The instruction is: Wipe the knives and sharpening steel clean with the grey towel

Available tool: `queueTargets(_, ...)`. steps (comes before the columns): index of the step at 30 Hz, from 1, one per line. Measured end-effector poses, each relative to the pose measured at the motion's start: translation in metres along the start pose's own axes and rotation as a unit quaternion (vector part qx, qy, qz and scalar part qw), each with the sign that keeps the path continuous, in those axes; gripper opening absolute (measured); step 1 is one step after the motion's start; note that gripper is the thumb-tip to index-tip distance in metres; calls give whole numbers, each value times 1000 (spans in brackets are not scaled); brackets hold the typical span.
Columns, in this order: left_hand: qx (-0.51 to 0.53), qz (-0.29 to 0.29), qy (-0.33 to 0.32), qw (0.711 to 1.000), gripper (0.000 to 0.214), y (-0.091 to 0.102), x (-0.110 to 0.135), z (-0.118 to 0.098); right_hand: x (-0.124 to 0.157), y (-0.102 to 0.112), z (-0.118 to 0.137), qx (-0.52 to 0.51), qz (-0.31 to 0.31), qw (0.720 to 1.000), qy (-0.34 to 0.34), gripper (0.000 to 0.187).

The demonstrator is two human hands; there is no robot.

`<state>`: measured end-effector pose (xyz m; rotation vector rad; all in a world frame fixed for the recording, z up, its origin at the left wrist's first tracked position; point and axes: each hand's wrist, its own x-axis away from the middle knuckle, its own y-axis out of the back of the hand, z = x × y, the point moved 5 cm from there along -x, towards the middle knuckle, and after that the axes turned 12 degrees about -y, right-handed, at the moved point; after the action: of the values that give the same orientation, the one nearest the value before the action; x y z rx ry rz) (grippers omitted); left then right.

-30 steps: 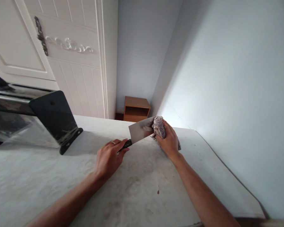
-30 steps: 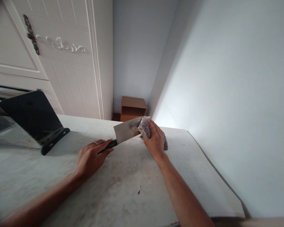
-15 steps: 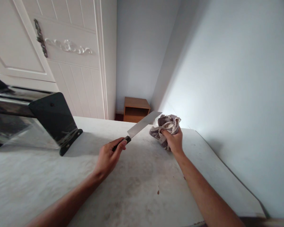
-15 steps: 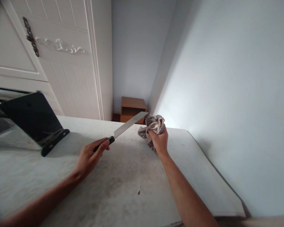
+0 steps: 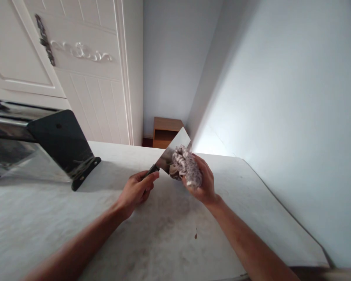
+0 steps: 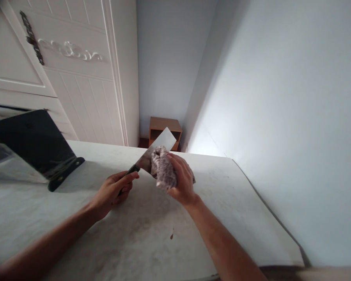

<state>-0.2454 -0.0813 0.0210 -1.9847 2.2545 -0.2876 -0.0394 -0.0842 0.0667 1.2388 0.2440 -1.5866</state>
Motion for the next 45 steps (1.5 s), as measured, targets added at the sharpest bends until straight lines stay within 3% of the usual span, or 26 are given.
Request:
queueTargets(2, -17, 29, -4, 999, 44, 0, -1, 1, 0, -8, 16, 38, 89, 992, 80, 72)
queueTargets(4, -29, 71, 0, 997, 42, -1, -2, 3, 1, -15, 25, 78, 143, 980, 112, 72)
queueTargets(8, -28, 117, 20, 993, 41, -2, -3, 5, 3, -22, 26, 123, 170, 972, 111, 74)
queueTargets(14, -8, 116, 56, 992, 37, 0, -2, 4, -4, -15, 13, 144, 118, 980, 64, 77)
queueTargets(19, -31, 139, 68, 988, 37, -1, 2, 2, -10, 1, -15, 157, 45, 986, -24, 70)
queueTargets(24, -28, 155, 65, 985, 35, -1, 3, 0, -13, 17, -43, 181, -48, 976, -108, 62)
queueTargets(27, -12, 151, 75, 986, 29, 2, 2, 1, -13, 21, -53, 191, -66, 968, -151, 62)
queueTargets(33, 29, 154, 100, 983, 24, 6, 1, 1, -13, 23, -60, 78, -88, 966, -232, 58)
queueTargets(35, 47, 151, 101, 982, 23, 7, 1, 1, -12, 25, -65, -12, -116, 947, -299, 48)
queueTargets(39, 89, 160, 104, 977, 20, 9, -1, 4, -10, 24, -73, -194, -147, 879, -411, 30)
queueTargets(45, 119, 172, 122, 970, 20, 10, 0, 6, -6, 17, -69, -346, -148, 803, -463, 29)
